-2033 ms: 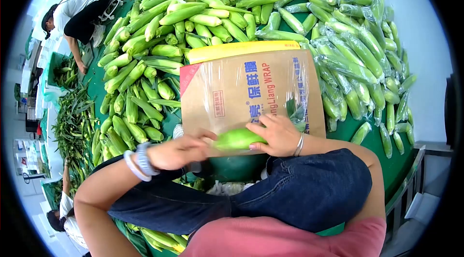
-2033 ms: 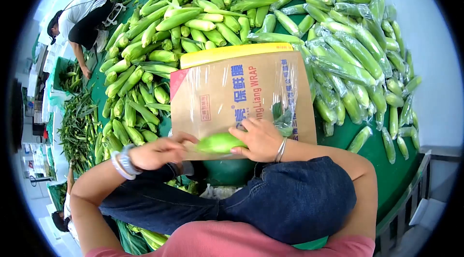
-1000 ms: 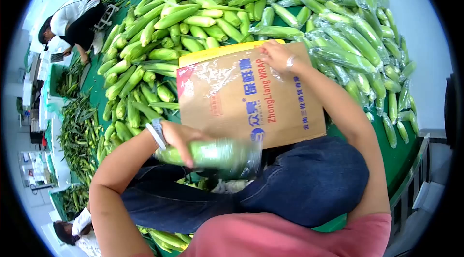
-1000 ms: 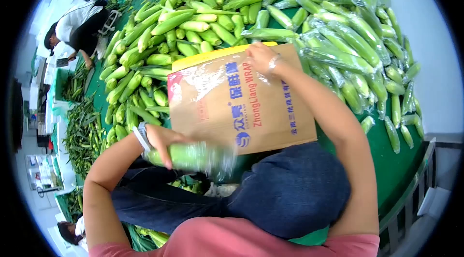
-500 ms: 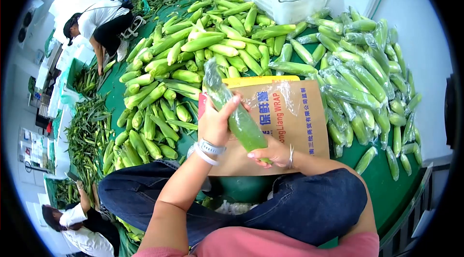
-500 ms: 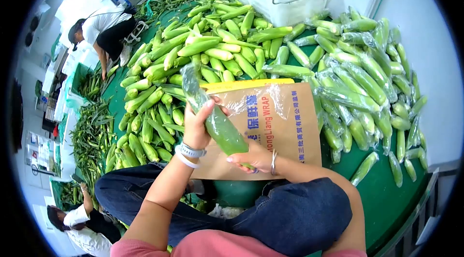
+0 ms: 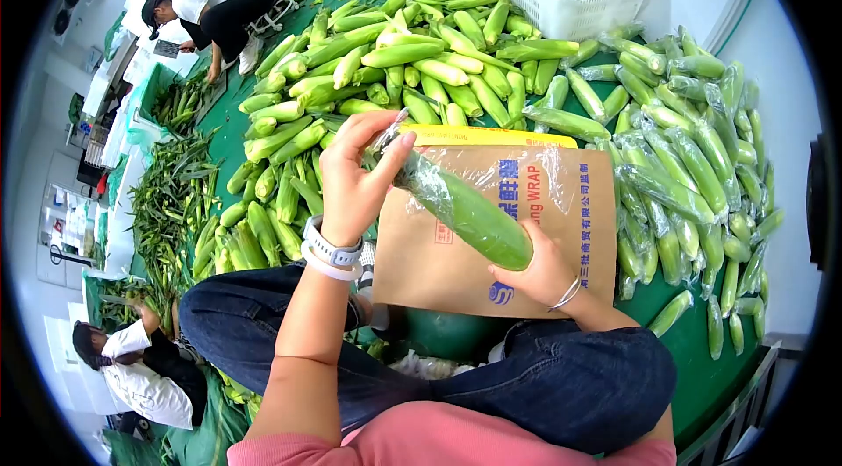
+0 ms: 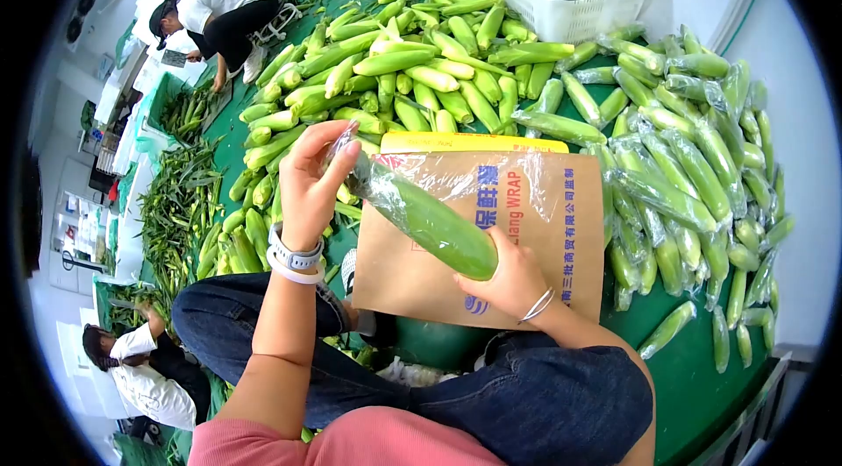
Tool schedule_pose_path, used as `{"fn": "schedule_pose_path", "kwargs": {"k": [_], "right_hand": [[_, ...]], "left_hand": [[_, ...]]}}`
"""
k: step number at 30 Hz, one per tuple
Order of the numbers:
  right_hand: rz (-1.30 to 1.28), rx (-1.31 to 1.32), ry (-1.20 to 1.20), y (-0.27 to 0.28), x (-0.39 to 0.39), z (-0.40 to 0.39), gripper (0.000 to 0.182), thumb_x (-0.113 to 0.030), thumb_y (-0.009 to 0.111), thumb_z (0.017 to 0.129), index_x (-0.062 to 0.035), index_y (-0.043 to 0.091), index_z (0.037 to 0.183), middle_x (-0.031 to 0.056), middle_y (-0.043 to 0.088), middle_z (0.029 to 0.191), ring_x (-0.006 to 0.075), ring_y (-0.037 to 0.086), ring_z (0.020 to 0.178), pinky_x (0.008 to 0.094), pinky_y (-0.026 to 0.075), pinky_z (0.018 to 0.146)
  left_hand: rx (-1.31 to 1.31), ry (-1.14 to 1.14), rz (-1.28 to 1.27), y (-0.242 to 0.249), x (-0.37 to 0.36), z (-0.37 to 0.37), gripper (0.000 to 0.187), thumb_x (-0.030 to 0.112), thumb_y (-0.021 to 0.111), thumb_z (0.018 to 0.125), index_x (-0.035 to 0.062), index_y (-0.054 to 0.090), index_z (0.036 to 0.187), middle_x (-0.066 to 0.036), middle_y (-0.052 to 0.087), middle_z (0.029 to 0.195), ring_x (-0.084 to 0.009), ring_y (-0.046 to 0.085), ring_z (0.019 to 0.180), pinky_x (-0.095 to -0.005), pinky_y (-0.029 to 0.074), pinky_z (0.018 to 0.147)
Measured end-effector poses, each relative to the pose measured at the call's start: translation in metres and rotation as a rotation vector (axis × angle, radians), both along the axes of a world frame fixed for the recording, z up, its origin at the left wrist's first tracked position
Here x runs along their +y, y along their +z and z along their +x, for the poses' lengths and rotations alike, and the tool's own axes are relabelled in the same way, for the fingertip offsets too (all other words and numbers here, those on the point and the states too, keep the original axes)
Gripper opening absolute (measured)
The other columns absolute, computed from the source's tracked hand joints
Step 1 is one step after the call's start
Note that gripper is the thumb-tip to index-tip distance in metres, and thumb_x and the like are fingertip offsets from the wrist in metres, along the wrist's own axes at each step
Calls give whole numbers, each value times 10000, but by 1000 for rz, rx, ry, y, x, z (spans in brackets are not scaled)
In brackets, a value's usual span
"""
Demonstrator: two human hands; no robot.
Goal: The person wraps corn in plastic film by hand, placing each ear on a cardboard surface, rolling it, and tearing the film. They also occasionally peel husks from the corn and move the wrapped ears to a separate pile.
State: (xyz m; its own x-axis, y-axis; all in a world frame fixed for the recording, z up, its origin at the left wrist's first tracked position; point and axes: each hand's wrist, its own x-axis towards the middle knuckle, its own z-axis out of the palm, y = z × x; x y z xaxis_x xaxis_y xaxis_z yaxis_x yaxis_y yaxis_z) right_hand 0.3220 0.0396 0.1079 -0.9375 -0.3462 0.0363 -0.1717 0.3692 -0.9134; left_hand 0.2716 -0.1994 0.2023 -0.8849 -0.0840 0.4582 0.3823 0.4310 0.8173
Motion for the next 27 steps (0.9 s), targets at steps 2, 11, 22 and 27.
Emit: {"fn": "schedule_pose_path", "kwargs": {"k": [2, 11, 22, 27], "right_hand": [[21, -1, 32, 3, 0, 1, 502, -308, 758, 623, -3, 524, 947, 185, 621, 801, 327, 634, 744, 384, 507, 666], [-261, -394, 275, -12, 3, 6, 456, -244, 755, 674, 7, 539, 988, 80, 610, 836, 171, 595, 741, 291, 482, 668], [-3, -196, 432, 2, 9, 12, 497, -271, 765, 628, 5, 554, 983, 148, 626, 874, 234, 628, 765, 319, 485, 690], [169, 455, 167, 17, 19, 11, 532, -298, 767, 584, -36, 544, 991, 136, 618, 801, 302, 620, 665, 347, 493, 606]], "left_hand": [[64, 57, -161, 5, 1, -1, 178, 63, 631, 792, -13, 635, 952, -110, 627, 902, -177, 603, 805, -265, 462, 744], [488, 248, 312, 2, -2, 16, 181, 97, 489, 914, -31, 526, 791, -64, 521, 694, -132, 501, 603, -250, 439, 596], [521, 443, -458, 42, -25, -11, 99, 36, 512, 845, -6, 549, 762, -106, 559, 635, -215, 526, 536, -303, 400, 488], [-614, -496, -1253, -31, -38, -31, 146, 121, 530, 846, -3, 607, 865, -126, 621, 725, -179, 593, 656, -331, 454, 568]]}}
